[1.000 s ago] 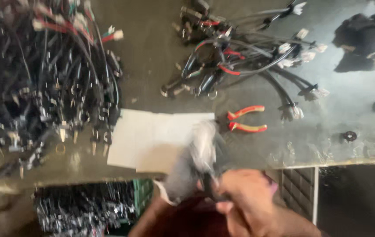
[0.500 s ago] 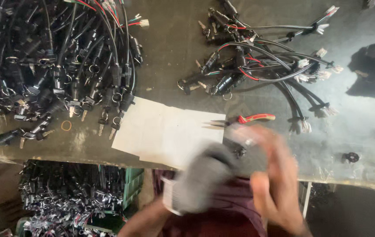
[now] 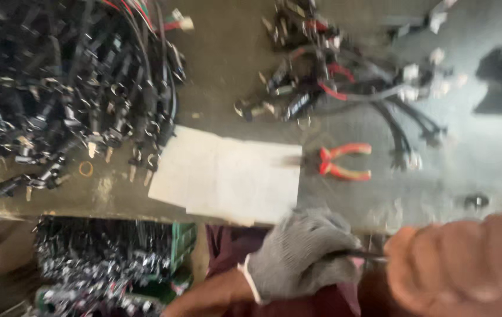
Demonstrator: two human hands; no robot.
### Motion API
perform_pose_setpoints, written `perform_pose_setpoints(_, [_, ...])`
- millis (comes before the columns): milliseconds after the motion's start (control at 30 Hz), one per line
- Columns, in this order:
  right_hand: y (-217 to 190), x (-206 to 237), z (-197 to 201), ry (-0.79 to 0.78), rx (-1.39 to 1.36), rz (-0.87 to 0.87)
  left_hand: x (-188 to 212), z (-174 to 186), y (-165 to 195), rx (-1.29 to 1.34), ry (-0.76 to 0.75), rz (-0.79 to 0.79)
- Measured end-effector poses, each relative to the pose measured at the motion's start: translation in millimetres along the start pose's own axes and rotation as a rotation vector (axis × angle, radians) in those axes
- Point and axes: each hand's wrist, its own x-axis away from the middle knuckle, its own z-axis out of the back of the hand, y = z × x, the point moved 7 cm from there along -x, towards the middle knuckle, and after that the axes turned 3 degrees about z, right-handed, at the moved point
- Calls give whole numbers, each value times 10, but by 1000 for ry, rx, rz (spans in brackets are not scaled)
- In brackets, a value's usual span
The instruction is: The person holds a black cable with connectors and uses pliers to strip insulation from its wire ends, working over a paper sheet on the workbench. They gather finished cables into a pile, pick up the next cable, and repeat the stripping on multiple cables.
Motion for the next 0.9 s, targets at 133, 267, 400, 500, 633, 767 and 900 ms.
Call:
perform_pose_setpoints(133, [-173,-393,-79,81,-216,54,132,-179,-273,413,-195,75])
perform_pose_setpoints(267, [301,-933,-284,63,-132,74,258,-227,-555,1040,-213,522])
perform_pose_setpoints(400, [982,-695,-606,-382,532,-146,195,290,-506,887,-44,351])
perform_pose_setpoints(500, [1334,-460,-383,-392,954,-477,113,558,-507,250,128,228])
perform_pose_setpoints(633, [1176,-521,-287,-257,1645,-134,112,509,-615,206,446,212])
perform_pose_setpoints(767, [1079,-542,-442,-319,1388,47,254,339,-800,565,395,381])
perform_pose_setpoints(900, [1055,-542,-522,-390,1342,16,357,469,-792,202,392,422])
